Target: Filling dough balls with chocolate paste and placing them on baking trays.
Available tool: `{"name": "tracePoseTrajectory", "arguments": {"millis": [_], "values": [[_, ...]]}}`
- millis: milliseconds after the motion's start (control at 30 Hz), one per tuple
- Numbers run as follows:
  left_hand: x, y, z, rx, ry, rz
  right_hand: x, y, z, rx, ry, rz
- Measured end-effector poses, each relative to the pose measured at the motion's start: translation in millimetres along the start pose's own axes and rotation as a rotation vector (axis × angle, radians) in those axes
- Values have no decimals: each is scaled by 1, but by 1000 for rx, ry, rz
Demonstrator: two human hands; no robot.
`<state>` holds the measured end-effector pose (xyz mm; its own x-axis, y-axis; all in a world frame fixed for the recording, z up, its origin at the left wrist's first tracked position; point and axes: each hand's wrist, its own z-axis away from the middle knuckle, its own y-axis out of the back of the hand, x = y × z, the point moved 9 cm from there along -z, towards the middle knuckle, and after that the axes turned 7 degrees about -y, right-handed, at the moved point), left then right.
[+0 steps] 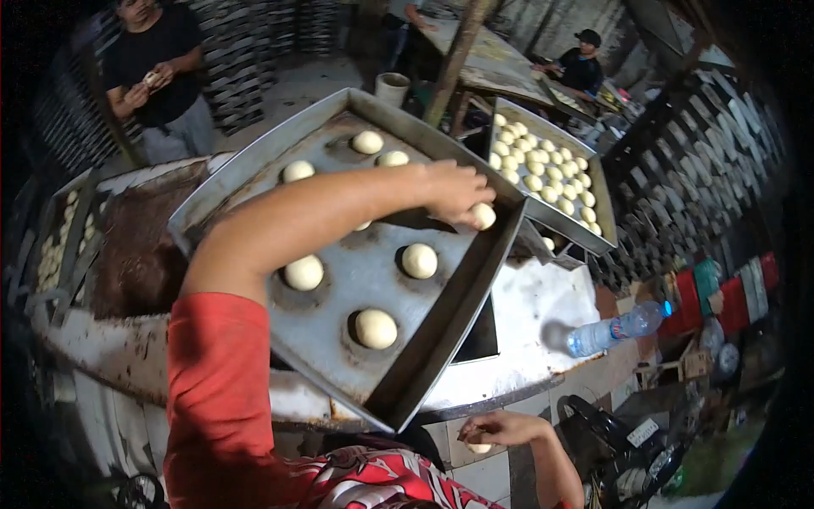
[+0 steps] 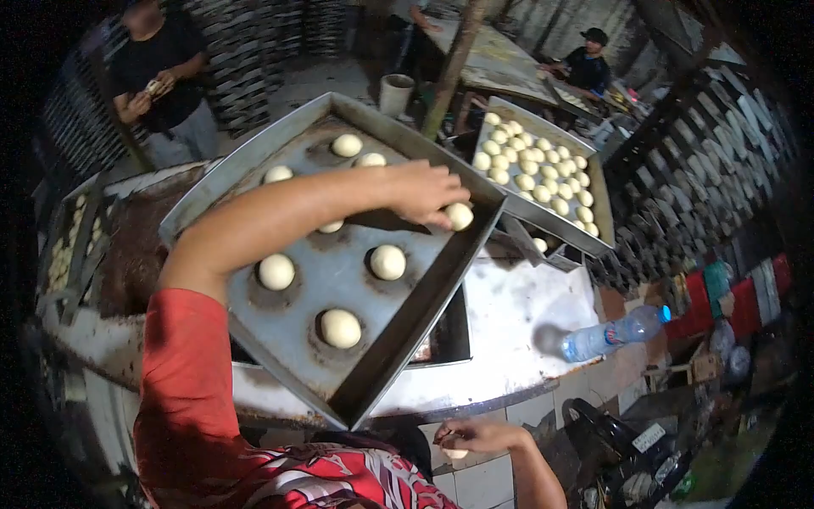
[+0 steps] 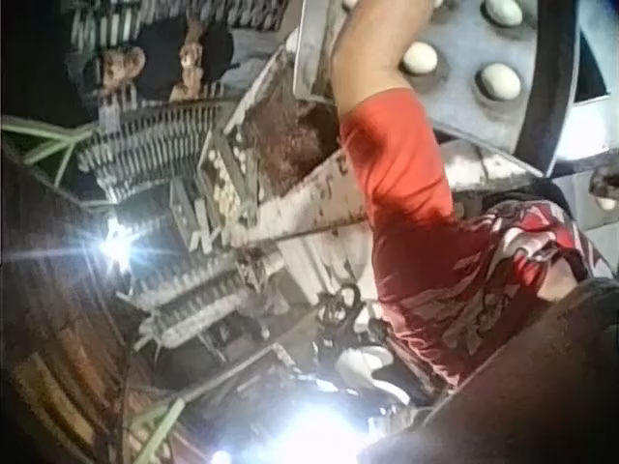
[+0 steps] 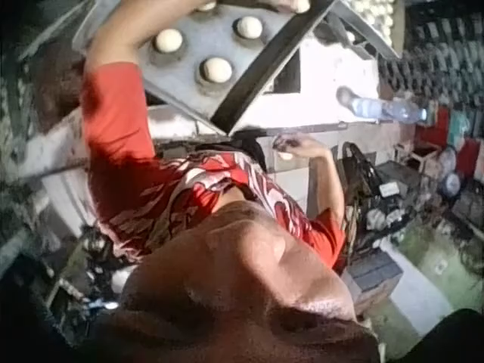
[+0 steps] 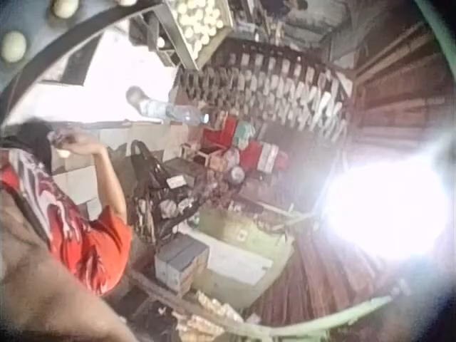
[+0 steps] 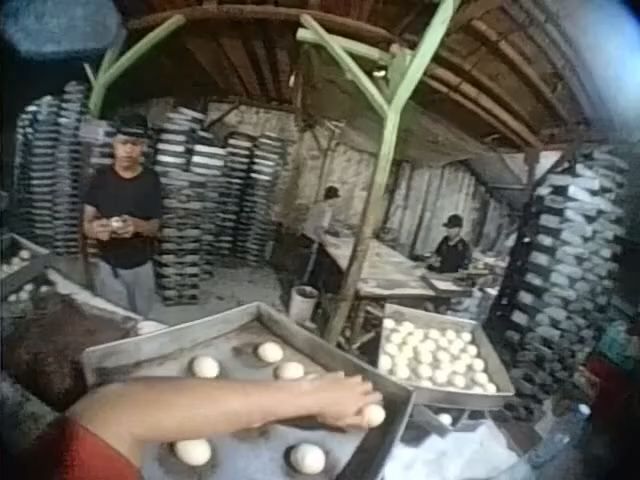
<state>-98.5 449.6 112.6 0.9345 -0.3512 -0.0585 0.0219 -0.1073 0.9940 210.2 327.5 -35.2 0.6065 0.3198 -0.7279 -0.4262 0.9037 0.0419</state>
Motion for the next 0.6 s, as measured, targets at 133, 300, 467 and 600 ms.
{"name": "tracePoseTrajectory", "arguments": {"millis": [133,300,467,600], "values": [[5,-17,-9,109,-209,-65,-117,37,94,399,213,-147],[-32,17,-14,446,-78,73,-233,136,149,1061,789,-54],[-79,192,115,1354,496,281,-295,222,115,1660,836,97],[76,284,256,1342,317,-610,-238,268,-50,1053,40,815]]}}
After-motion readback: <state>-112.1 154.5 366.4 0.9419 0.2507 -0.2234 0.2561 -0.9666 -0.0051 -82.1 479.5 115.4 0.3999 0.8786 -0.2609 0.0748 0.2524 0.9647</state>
